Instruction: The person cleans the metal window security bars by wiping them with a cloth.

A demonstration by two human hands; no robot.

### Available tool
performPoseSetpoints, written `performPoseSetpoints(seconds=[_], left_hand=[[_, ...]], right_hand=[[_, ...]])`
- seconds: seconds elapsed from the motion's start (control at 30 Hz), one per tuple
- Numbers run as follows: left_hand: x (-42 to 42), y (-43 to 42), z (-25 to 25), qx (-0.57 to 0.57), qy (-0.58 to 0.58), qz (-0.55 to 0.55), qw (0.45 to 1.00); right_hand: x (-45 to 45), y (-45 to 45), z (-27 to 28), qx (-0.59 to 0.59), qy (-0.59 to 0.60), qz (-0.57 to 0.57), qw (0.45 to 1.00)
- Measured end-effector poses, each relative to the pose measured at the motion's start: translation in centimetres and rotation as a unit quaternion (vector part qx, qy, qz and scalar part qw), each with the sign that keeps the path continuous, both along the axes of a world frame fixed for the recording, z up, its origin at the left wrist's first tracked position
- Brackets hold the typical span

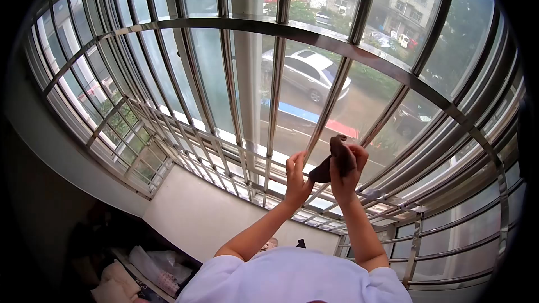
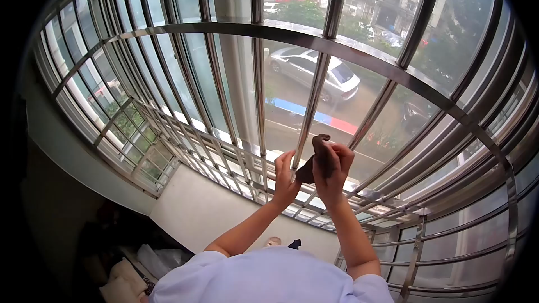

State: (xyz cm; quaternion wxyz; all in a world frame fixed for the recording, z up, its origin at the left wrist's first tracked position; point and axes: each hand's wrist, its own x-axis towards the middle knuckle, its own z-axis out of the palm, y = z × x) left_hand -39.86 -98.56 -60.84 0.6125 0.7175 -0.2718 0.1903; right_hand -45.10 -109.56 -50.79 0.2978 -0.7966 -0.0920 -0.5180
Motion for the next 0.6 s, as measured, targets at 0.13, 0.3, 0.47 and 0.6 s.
performPoseSetpoints(seconds=[0.13,0.3,0.47,0.6], left_hand=[[-4.2,3.3,-2.5,-0.232,0.22,-0.239,0.917],[-5.0,7.5,-3.5,-0.057,0.284,-0.199,0.936],[-2.8,11.5,-5.0,0.013,0.239,-0.089,0.967],[1.1,15.6,-4.5,0.043,0.162,0.051,0.985]], right_hand=[[-0.6,2.8,-5.4,0.12,0.133,0.12,0.976],[-1.9,3.0,-8.5,0.221,0.242,0.181,0.927],[-4.5,0.4,-12.1,0.208,0.287,0.152,0.923],[-9.0,-3.2,-16.5,0.233,0.35,0.074,0.904]])
